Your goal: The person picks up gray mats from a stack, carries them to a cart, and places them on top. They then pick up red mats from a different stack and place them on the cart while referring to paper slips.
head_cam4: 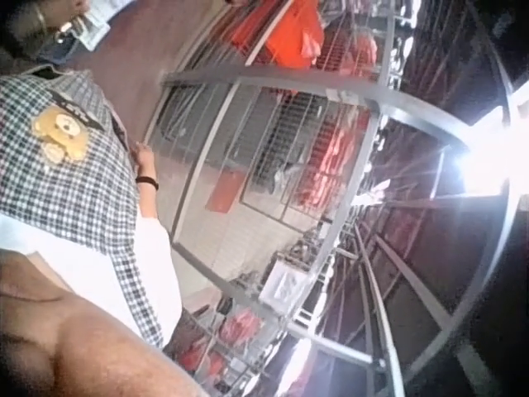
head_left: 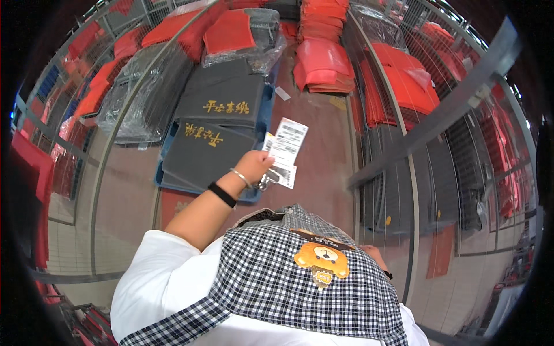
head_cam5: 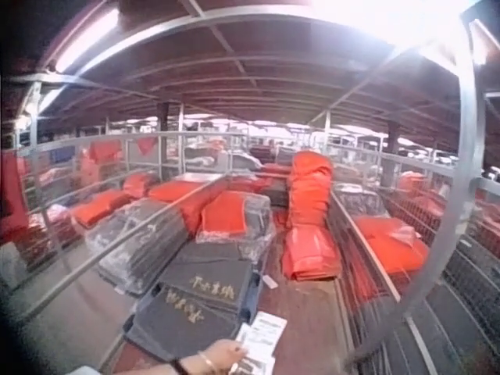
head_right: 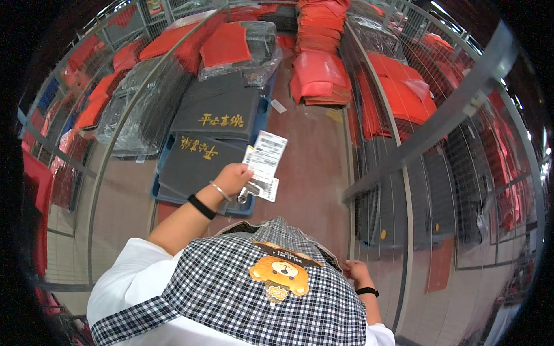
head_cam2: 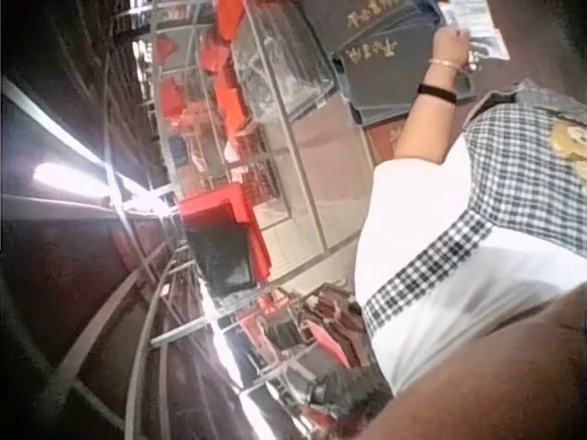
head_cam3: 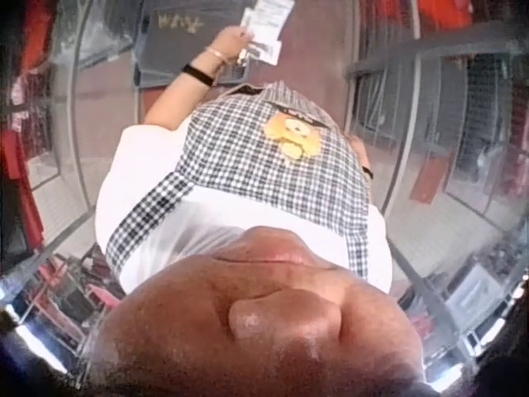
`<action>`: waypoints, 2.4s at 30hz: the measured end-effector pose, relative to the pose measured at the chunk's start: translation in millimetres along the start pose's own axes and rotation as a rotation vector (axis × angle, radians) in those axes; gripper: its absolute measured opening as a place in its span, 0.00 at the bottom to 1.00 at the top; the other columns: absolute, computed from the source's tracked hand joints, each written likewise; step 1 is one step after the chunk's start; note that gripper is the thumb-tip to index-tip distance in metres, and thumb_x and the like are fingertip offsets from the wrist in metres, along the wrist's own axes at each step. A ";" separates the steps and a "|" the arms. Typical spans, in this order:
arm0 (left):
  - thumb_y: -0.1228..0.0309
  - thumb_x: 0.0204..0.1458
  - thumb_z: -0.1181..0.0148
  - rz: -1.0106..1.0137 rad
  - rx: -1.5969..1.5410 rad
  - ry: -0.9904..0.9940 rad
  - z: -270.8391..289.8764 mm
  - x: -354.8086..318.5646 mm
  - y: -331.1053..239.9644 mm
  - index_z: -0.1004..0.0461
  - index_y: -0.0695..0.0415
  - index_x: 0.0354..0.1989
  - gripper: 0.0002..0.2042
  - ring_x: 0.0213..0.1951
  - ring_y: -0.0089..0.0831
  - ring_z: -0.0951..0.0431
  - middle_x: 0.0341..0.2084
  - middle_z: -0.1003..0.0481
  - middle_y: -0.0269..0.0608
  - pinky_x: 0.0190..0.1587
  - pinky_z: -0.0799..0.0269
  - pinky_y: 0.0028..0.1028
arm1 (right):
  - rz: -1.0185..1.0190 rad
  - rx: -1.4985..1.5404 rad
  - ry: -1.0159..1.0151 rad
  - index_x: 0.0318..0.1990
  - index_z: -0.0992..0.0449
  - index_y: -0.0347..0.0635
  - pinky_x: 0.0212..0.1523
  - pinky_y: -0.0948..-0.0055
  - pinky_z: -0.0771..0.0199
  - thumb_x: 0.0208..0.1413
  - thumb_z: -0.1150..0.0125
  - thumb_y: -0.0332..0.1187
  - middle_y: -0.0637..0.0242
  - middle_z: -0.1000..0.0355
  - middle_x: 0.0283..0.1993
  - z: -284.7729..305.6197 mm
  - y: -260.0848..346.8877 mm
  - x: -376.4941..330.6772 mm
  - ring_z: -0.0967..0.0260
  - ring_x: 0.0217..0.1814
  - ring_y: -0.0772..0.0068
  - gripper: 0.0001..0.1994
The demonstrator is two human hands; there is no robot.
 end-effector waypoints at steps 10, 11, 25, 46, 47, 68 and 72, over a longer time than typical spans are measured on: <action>0.62 0.49 0.46 -0.011 0.820 0.440 -88.2 -109.0 251.0 0.22 0.57 0.37 0.13 0.40 0.46 0.23 0.35 0.23 0.54 0.47 0.28 0.41 | 0.242 -0.433 0.027 0.28 0.28 0.35 0.18 0.68 0.37 0.57 0.48 0.36 0.60 0.30 0.22 19.8 19.8 38.3 0.34 0.18 0.65 0.12; 0.63 0.49 0.45 0.150 0.781 0.514 -81.1 -114.9 246.2 0.21 0.58 0.38 0.14 0.43 0.48 0.23 0.38 0.24 0.56 0.49 0.29 0.41 | 0.492 -0.491 0.009 0.30 0.28 0.35 0.18 0.69 0.37 0.57 0.48 0.37 0.62 0.31 0.21 42.3 -11.1 77.9 0.35 0.19 0.67 0.12; 0.66 0.52 0.47 0.977 0.359 0.219 25.2 -319.6 364.5 0.21 0.55 0.40 0.12 0.46 0.43 0.23 0.42 0.23 0.48 0.47 0.27 0.36 | 0.262 -0.166 0.119 0.38 0.22 0.38 0.34 0.70 0.26 0.52 0.44 0.36 0.64 0.24 0.29 -4.0 10.0 111.0 0.26 0.32 0.68 0.13; 0.61 0.50 0.50 0.523 0.728 0.590 -47.0 -170.0 170.8 0.22 0.57 0.32 0.14 0.38 0.49 0.22 0.32 0.23 0.53 0.40 0.26 0.42 | 0.044 0.402 0.000 0.41 0.27 0.43 0.39 0.67 0.29 0.54 0.43 0.42 0.63 0.28 0.34 101.4 74.2 179.8 0.29 0.34 0.68 0.13; 0.61 0.49 0.50 0.692 0.795 0.584 -39.6 -243.4 232.7 0.21 0.58 0.32 0.15 0.39 0.49 0.22 0.32 0.23 0.54 0.40 0.26 0.42 | 0.032 0.386 0.087 0.42 0.28 0.44 0.41 0.66 0.30 0.55 0.43 0.41 0.64 0.27 0.35 106.3 100.2 211.9 0.29 0.35 0.68 0.13; 0.60 0.49 0.49 1.248 0.556 0.732 -283.6 -41.6 78.4 0.23 0.56 0.31 0.13 0.35 0.49 0.23 0.30 0.24 0.52 0.38 0.27 0.43 | -0.298 0.766 -0.100 0.64 0.46 0.50 0.66 0.55 0.52 0.53 0.40 0.40 0.62 0.50 0.67 100.9 161.2 824.9 0.57 0.70 0.59 0.32; 0.60 0.49 0.49 1.240 0.566 0.784 -275.4 -35.8 89.3 0.23 0.56 0.31 0.13 0.35 0.49 0.23 0.30 0.24 0.52 0.37 0.27 0.43 | -0.272 0.955 -0.242 0.60 0.38 0.40 0.60 0.62 0.41 0.51 0.40 0.40 0.61 0.40 0.61 123.0 159.4 836.2 0.42 0.61 0.61 0.29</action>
Point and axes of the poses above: each hand's wrist, its own x-axis towards the middle knuckle, its own z-axis out of the back of the hand, y = z × x, the point moved 7 cm from there along x, towards the middle knuckle
